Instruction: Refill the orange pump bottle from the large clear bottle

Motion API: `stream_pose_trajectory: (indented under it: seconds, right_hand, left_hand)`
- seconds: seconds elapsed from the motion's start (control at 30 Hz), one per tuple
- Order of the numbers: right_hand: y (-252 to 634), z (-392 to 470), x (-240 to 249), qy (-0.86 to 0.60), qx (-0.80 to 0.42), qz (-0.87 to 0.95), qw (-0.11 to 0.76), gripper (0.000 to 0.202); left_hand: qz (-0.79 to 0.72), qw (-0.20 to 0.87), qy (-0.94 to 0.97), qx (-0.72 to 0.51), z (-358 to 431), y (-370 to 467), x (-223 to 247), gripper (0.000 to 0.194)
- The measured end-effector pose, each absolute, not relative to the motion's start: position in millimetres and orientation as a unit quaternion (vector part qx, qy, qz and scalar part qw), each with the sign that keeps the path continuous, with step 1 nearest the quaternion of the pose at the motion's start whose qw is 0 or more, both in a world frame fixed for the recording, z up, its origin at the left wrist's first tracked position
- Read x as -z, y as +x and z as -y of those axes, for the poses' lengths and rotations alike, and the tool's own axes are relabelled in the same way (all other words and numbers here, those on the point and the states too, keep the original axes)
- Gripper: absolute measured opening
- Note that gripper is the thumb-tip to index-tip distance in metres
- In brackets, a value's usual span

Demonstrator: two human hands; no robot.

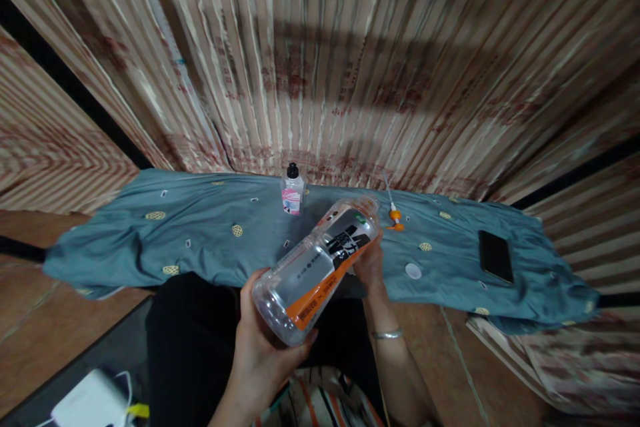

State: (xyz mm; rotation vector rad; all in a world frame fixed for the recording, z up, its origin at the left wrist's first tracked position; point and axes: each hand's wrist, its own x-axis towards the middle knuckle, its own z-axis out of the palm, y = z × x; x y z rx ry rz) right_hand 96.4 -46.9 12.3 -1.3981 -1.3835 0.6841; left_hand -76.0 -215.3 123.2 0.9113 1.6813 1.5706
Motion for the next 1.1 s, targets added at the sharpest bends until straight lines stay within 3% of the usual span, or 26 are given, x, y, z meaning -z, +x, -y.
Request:
stream_pose_trajectory:
  seconds: [0.47,1.1]
  right_hand:
    - [97,46,-12,-0.588,-0.289,0.569,0.496,0.070]
    - [96,48,-15,-0.589,-0.302,0.561,0.497,0.070]
  left_hand:
    - [-0.654,0.319,0.397,-0.560,214,-87,-116,0.084]
    - [-0.642,0.328,0.354,-0.595,215,-77,-124,0.078]
